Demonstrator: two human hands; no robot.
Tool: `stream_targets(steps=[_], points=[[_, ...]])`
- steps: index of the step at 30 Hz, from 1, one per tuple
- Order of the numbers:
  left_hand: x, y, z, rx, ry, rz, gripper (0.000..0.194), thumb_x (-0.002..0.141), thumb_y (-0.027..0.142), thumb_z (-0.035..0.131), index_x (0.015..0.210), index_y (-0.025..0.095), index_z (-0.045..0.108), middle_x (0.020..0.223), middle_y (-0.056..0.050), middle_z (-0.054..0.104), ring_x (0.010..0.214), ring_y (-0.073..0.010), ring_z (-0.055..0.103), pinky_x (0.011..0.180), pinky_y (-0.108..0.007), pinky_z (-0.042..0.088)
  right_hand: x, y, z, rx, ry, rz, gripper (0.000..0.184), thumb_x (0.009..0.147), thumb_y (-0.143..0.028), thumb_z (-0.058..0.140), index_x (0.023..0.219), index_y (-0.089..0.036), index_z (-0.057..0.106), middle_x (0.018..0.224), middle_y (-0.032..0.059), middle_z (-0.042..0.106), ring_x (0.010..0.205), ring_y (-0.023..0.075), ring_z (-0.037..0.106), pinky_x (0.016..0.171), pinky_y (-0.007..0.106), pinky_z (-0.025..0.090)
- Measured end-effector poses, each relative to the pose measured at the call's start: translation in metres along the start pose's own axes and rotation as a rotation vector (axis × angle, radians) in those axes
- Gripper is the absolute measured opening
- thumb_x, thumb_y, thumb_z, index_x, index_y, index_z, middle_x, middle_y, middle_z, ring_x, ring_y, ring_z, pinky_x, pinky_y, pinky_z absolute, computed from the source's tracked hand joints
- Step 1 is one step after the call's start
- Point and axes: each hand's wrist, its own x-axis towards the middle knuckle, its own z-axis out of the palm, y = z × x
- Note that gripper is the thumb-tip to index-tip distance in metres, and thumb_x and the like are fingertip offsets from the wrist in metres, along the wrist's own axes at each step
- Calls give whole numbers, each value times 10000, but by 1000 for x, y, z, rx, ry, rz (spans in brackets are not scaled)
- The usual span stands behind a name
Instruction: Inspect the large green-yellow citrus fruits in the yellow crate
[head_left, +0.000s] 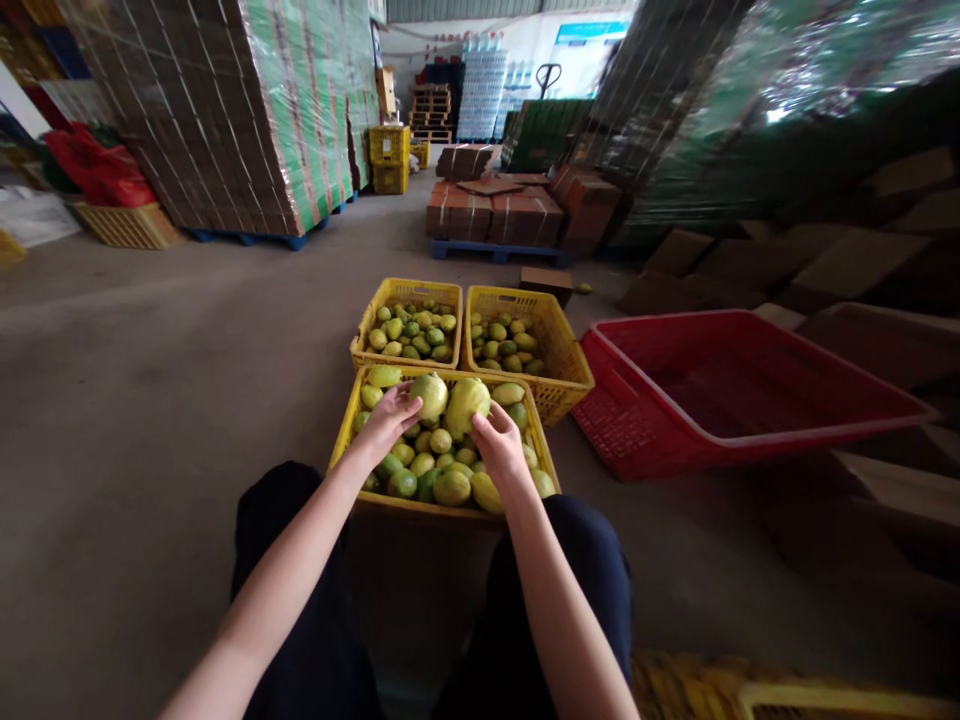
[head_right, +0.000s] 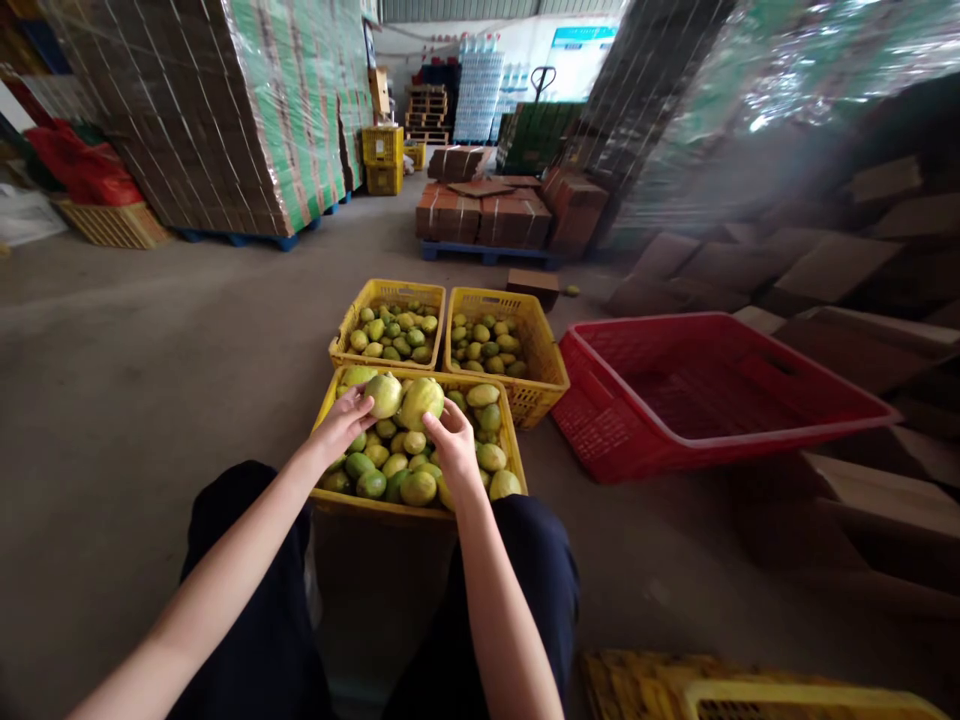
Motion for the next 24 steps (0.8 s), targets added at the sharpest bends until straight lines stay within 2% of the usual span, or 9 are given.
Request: stream_targets(steps=[4,8,14,19,24], points=[[2,0,-1,-49,22,-2,411,642,283,978,945,166,728,1040,-66,773,1165,-236,700,976,-276,561,3,-2,-3,29,5,-22,504,517,-507,949,905,-261,743,865,8,792,920,264,751,855,374,600],[2,1,-1,-65,62,-19,312,704,233,927,936,169,729,1036,-66,768,1156,-245,708,1021,-320,576,3,-4,-8,49,17,40,485,495,-442,976,877,-255,742,879,-2,786,860,232,743,805,348,605],[2,3,-2,-83,94,7,291,742,253,902,967,195,727,1154,-64,735,1163,-240,709,1046,-337,589,5,-6,-10,32,-33,52,402,633,-507,883,924,-269,739,956,48,787,968,302,753,826,433,634],[2,1,0,-32,85,-23,260,749,238,898,941,171,738,1072,-78,771,1168,-245,705,1066,-370,569,0,-9,-3,13,-40,63,390,609,-520,899,852,-257,745,927,29,802,945,295,757,818,420,641],[0,-1,3,15,14,-75,327,720,214,921,993,168,748,1052,-79,790,1192,-272,701,1052,-374,568,-3,-6,1,-29,-41,64,388,583,-476,927,853,-259,752,934,6,810,905,262,756,759,365,632]])
